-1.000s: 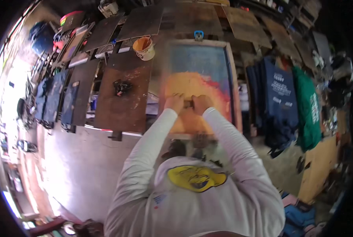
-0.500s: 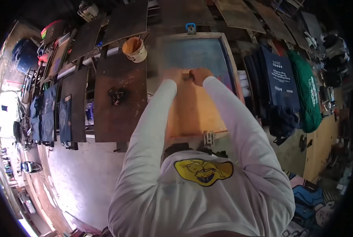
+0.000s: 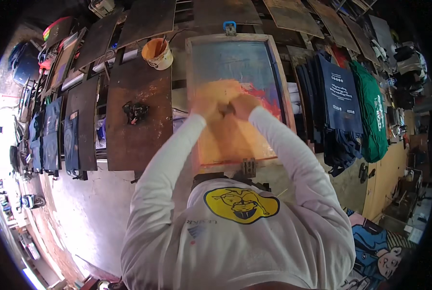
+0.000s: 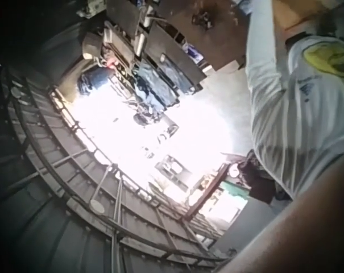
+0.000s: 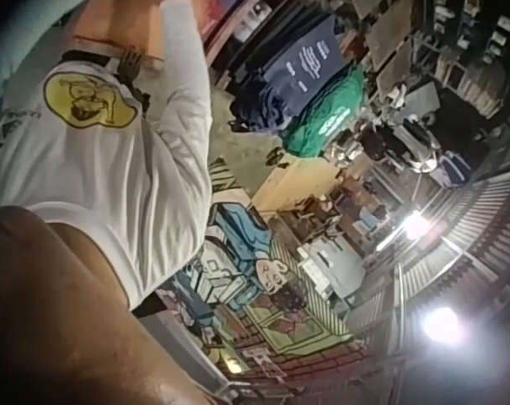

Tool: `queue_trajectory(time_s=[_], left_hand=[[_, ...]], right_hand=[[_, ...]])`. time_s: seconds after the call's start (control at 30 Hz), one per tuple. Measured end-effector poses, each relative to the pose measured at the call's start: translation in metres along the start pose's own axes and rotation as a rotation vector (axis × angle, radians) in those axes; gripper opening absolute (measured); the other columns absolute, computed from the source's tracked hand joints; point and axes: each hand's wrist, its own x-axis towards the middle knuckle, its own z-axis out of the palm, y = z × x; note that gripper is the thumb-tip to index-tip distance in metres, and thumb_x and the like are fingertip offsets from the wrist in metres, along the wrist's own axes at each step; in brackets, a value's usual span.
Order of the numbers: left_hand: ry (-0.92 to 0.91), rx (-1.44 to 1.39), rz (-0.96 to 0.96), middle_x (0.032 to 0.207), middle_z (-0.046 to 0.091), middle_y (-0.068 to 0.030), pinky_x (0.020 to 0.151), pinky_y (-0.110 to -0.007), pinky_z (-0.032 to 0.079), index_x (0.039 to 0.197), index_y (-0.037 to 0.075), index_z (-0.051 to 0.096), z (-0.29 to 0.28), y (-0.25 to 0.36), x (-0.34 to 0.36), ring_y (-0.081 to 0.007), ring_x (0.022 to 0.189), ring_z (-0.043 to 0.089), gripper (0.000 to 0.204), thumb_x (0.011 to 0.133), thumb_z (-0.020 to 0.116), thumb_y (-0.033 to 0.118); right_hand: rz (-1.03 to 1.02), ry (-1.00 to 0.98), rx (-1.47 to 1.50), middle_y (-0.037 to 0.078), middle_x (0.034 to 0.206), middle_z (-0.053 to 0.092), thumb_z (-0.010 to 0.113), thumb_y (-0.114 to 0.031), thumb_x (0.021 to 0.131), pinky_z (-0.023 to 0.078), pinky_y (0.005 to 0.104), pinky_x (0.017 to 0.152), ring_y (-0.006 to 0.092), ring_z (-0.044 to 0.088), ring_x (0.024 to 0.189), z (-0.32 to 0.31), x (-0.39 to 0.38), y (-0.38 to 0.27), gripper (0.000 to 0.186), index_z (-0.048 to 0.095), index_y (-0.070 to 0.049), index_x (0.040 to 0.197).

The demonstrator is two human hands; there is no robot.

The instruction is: The person is manually applying ink to a screen printing frame and pressing it onto t-shirts to create prints.

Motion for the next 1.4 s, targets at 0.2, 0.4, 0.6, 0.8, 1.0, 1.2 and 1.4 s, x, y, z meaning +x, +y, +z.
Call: queue_trajectory(time_s=[0.2,0.4,0.6,0.8,1.0,1.2,1.4], left_hand=[[-0.239,-0.057,-0.331,0.102,0.071,-0.0179,0.082,-0.045,0.056,0.098,0.01,0.075,0.002,-0.02,0.061,-0.0342,0.097,0.069,0.043,0.068,0.076,0.041],[-0.134,0.033,-0.36,0.106,0.07,-0.0114,0.087,-0.041,0.055,0.1,0.014,0.074,0.04,0.015,-0.019,-0.0296,0.102,0.066,0.036,0.068,0.075,0.031],[-0.136,-0.054,-0.257,0.102,0.071,-0.0094,0.087,-0.039,0.054,0.094,0.012,0.073,0.041,0.056,-0.095,-0.0272,0.102,0.066,0.034,0.066,0.077,0.031],[0.147,-0.328,-0.041,0.106,0.07,-0.0108,0.086,-0.041,0.053,0.104,0.018,0.073,-0.001,0.045,-0.002,-0.0302,0.098,0.067,0.039,0.067,0.076,0.03],[-0.162,-0.005,-0.245,0.109,0.07,-0.0167,0.086,-0.044,0.054,0.1,0.01,0.073,0.023,0.028,0.046,-0.0321,0.101,0.067,0.042,0.069,0.076,0.038],[-0.205,-0.051,-0.193,0.1,0.071,-0.0132,0.083,-0.044,0.055,0.1,0.012,0.072,0.048,0.057,-0.047,-0.0321,0.095,0.068,0.039,0.069,0.076,0.036],[-0.319,-0.092,-0.141,0.1,0.071,-0.0152,0.082,-0.045,0.055,0.098,0.011,0.073,0.036,0.043,-0.036,-0.0337,0.095,0.068,0.038,0.069,0.077,0.035]], right_hand=[[0.032,0.106,0.002,0.018,0.092,0.071,0.064,-0.026,0.082,0.054,0.0489,0.08,0.0389,0.068,0.089,0.002,0.067,0.038,0.017,0.073,-0.011,0.085],[-0.01,0.111,0.032,0.021,0.084,0.07,0.066,-0.026,0.078,0.054,0.0492,0.074,0.0385,0.068,0.081,0.041,-0.015,0.002,0.021,0.07,-0.007,0.085],[-0.053,0.072,0.133,0.021,0.075,0.068,0.068,-0.028,0.075,0.055,0.0489,0.07,0.0393,0.068,0.073,0.044,-0.1,-0.042,0.021,0.07,-0.008,0.081],[-0.142,0.092,0.037,0.016,0.083,0.071,0.068,-0.035,0.078,0.054,0.0499,0.074,0.0376,0.069,0.08,-0.003,-0.026,0.023,0.025,0.071,-0.011,0.083],[-0.064,0.073,-0.019,0.016,0.086,0.071,0.068,-0.035,0.08,0.055,0.0487,0.076,0.0371,0.069,0.083,-0.001,0.007,0.06,0.024,0.071,-0.012,0.085],[0.024,0.001,0.028,0.019,0.084,0.07,0.066,-0.03,0.08,0.055,0.0482,0.075,0.0373,0.069,0.082,0.046,-0.086,0.002,0.021,0.072,-0.01,0.085],[0.009,0.004,0.134,0.016,0.08,0.07,0.067,-0.026,0.076,0.054,0.0494,0.07,0.0375,0.068,0.078,0.026,-0.082,0.0,0.015,0.07,-0.013,0.081]])
